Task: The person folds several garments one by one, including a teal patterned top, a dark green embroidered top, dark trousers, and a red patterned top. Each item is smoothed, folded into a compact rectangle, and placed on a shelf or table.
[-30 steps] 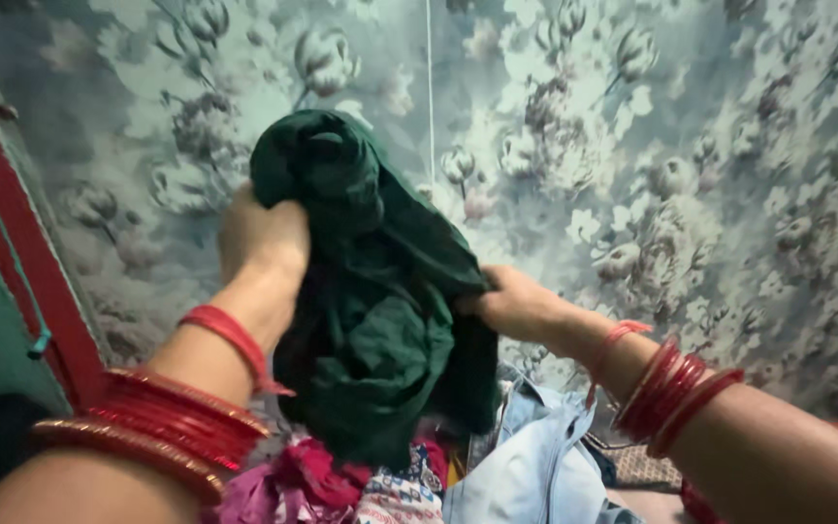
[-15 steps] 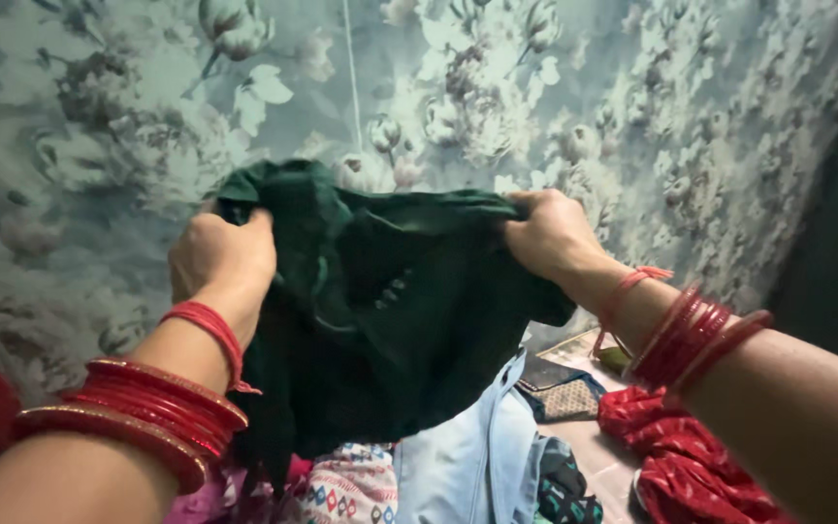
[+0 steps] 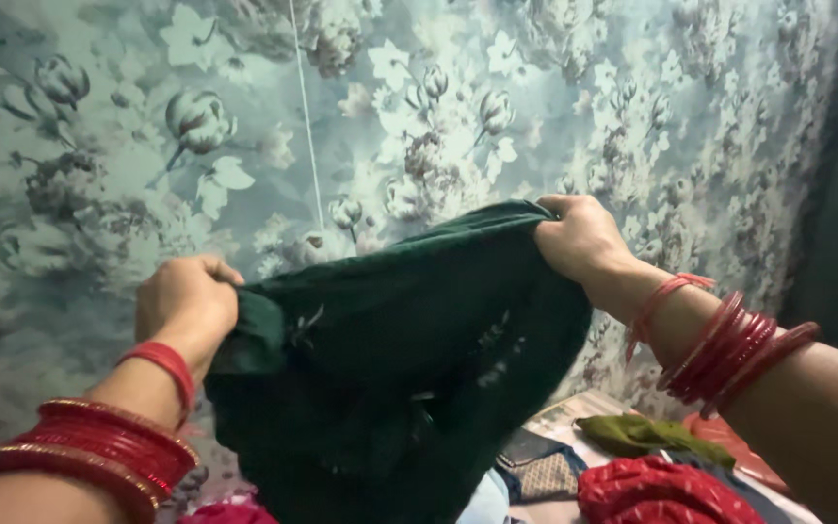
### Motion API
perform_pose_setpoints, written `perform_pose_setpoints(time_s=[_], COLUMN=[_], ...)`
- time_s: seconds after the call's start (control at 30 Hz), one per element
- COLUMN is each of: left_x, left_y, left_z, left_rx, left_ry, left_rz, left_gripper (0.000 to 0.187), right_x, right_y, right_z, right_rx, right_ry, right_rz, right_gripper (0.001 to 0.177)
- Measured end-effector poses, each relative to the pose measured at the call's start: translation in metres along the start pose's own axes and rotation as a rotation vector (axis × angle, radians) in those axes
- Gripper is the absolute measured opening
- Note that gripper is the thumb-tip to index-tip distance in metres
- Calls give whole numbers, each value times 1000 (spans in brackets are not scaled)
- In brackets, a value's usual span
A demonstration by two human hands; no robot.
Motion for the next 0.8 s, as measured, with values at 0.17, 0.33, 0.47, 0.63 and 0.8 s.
perform_pose_setpoints(time_s=[0.17, 0.33, 0.47, 0.63, 0.8], left_x=[-41, -112, -102, -66, -62], left_y=[51, 72, 29, -70, -168], left_z=[-59, -136, -158, -160, -140], left_rx=[-162, -473, -371, -392, -296], left_ry=[206, 321, 314, 284, 260], left_rz=[567, 799, 464, -22, -357], left_gripper=[56, 74, 37, 29, 34], right_x=[3, 11, 13, 20, 20], right_y=[25, 59, 48, 36, 37], right_z=[40, 109, 137, 112, 77], right_rx=[383, 212, -330, -500, -656], right_ry=[104, -310, -674, -528, -342], right_rz=[130, 301, 293, 262, 360], right_gripper=[42, 47, 39, 34, 35])
Point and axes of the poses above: each hand's wrist, its own x-axis towards the middle knuckle, its own y-axis out of the palm, z = x × y, the point moved 10 cm from there along x, towards the middle knuckle, and after that the axes turned 12 degrees about -y, right-handed, at the moved point
